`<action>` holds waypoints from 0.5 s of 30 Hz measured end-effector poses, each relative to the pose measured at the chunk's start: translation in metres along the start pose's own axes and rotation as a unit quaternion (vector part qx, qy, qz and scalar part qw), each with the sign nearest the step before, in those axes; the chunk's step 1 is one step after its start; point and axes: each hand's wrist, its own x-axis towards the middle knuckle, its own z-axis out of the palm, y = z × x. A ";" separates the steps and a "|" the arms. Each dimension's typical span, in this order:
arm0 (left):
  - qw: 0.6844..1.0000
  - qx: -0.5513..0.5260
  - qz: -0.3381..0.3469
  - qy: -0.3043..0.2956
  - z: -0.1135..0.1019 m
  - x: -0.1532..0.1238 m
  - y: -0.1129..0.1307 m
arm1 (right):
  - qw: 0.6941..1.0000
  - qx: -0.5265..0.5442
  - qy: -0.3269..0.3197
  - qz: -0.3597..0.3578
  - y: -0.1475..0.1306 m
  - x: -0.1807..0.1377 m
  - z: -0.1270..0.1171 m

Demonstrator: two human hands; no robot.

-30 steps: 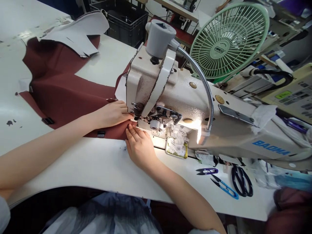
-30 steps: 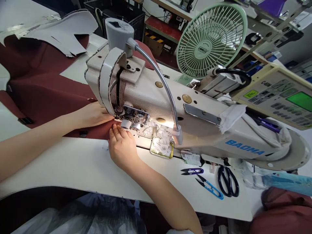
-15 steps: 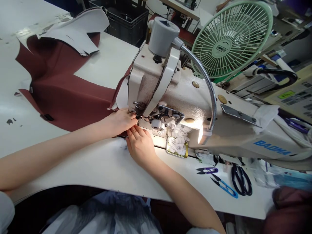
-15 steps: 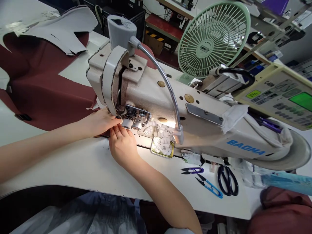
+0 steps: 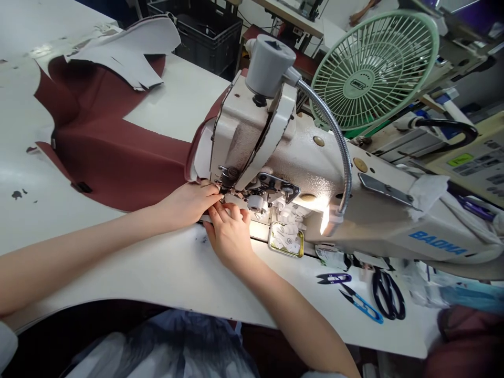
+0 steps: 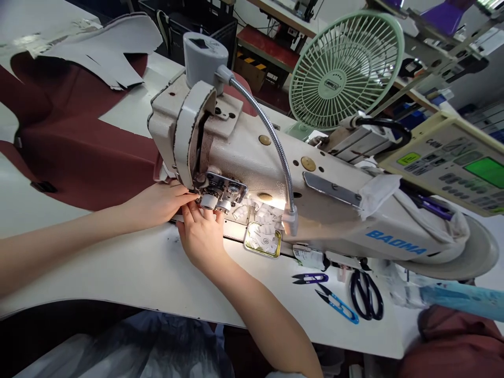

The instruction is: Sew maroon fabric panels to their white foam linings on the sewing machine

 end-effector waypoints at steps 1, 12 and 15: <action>1.000 -0.004 0.005 0.008 0.002 -0.001 -0.001 | 1.000 -0.002 -0.001 0.000 0.000 0.000 0.001; 0.998 -0.048 -0.016 0.035 0.018 0.003 -0.011 | 0.996 -0.018 -0.071 0.045 -0.002 0.006 -0.006; 0.998 -0.049 -0.022 0.025 0.018 0.005 -0.013 | 0.995 -0.017 -0.087 0.052 -0.003 0.008 -0.008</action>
